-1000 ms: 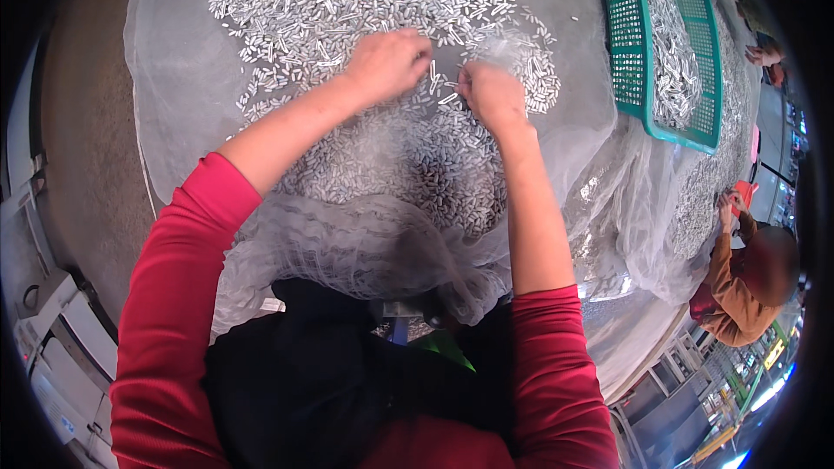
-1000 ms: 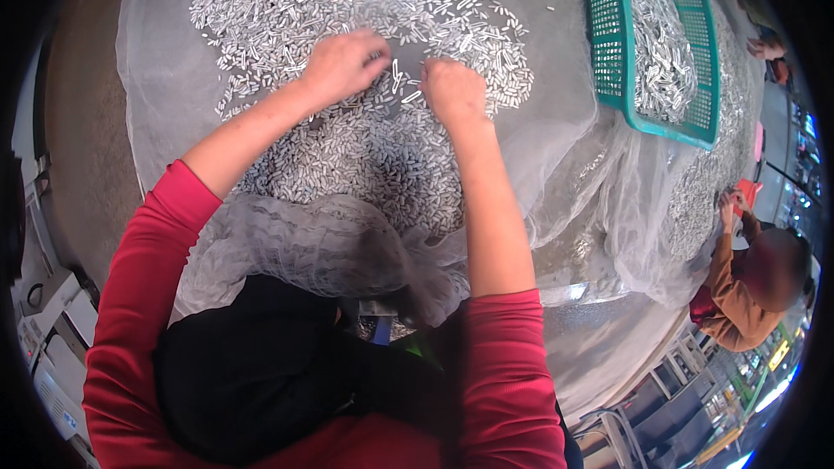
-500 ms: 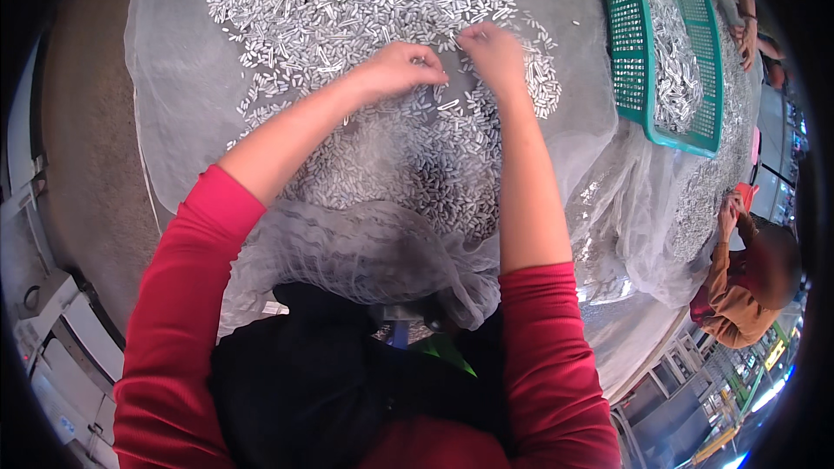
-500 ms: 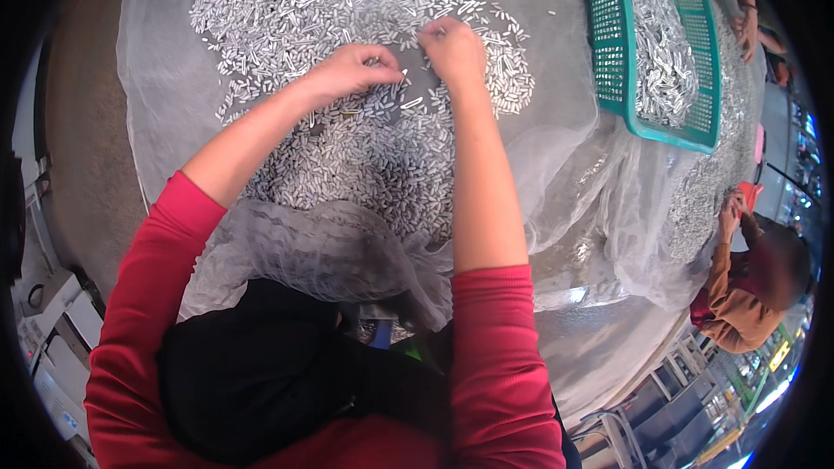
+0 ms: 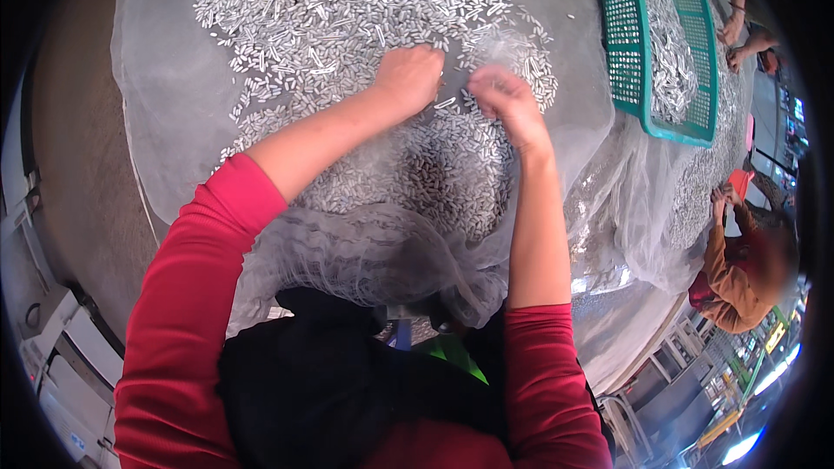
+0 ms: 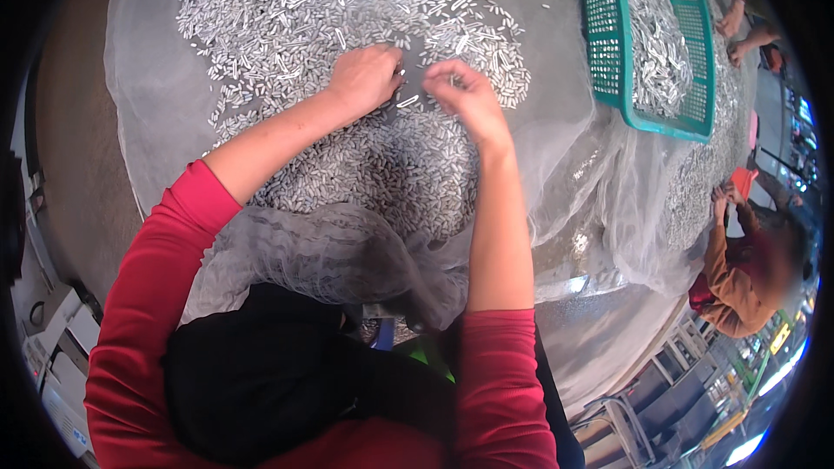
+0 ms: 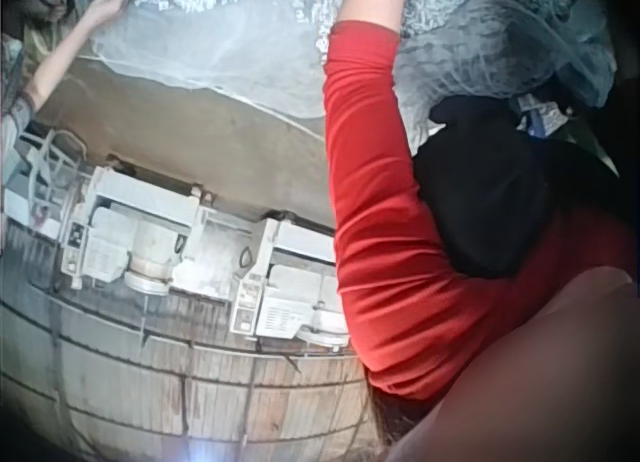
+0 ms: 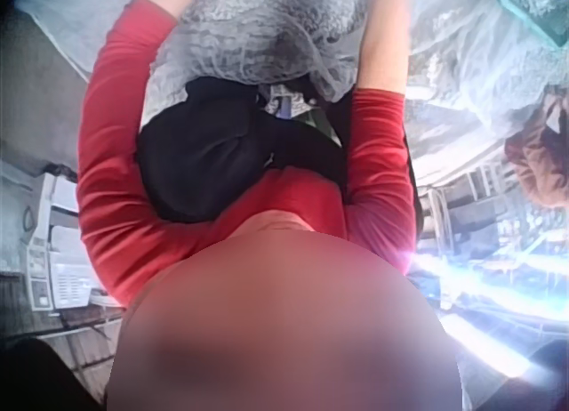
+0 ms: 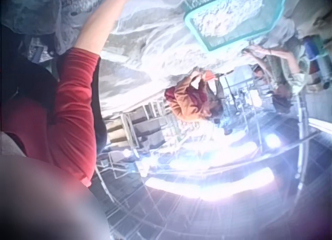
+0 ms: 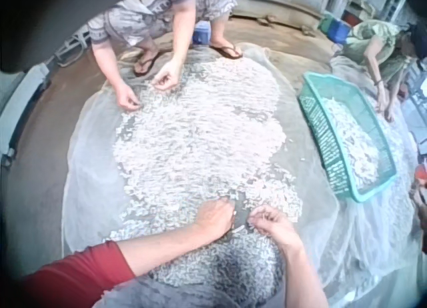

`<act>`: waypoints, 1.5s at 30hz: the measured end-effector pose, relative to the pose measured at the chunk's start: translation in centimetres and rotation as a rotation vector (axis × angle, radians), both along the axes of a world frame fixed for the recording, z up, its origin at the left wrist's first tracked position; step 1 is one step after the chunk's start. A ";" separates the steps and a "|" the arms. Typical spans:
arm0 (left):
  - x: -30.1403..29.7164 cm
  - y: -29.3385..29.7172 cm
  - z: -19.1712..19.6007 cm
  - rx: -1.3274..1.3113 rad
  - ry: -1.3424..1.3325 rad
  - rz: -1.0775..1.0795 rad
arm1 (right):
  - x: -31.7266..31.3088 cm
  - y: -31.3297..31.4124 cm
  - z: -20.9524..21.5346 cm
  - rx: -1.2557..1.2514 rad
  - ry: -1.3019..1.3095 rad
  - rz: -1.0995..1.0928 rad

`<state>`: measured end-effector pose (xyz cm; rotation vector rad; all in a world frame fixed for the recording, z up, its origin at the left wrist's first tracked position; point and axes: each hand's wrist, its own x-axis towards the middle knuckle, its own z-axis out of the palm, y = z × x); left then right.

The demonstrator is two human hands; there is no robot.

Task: The person sorts small silver fish by hand on a large white sheet, picking them up and placing them into a green basket. The person works continuously, moving fish from the pile into the basket.

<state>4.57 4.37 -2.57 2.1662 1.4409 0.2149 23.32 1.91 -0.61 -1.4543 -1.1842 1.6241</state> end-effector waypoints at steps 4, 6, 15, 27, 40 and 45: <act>0.7 0.3 0.1 -0.084 0.043 -0.041 | -1.3 -0.9 -0.6 0.170 -0.633 0.282; 0.4 0.5 0.0 -0.074 0.070 -0.105 | -2.0 -0.8 -0.6 0.306 -0.872 0.402; -0.3 -0.9 0.3 -0.125 0.118 -0.075 | -6.0 0.1 0.4 0.269 -1.370 0.847; -5.6 1.3 4.9 -0.510 -0.493 0.222 | 0.9 -3.2 0.7 -0.283 0.609 -0.013; 1.3 -3.0 12.2 0.318 -0.180 -0.337 | 0.7 -0.4 5.0 -0.298 1.005 -0.637; -5.7 -1.8 12.9 0.244 -0.256 -0.091 | 18.2 5.6 15.1 0.834 -0.275 -0.844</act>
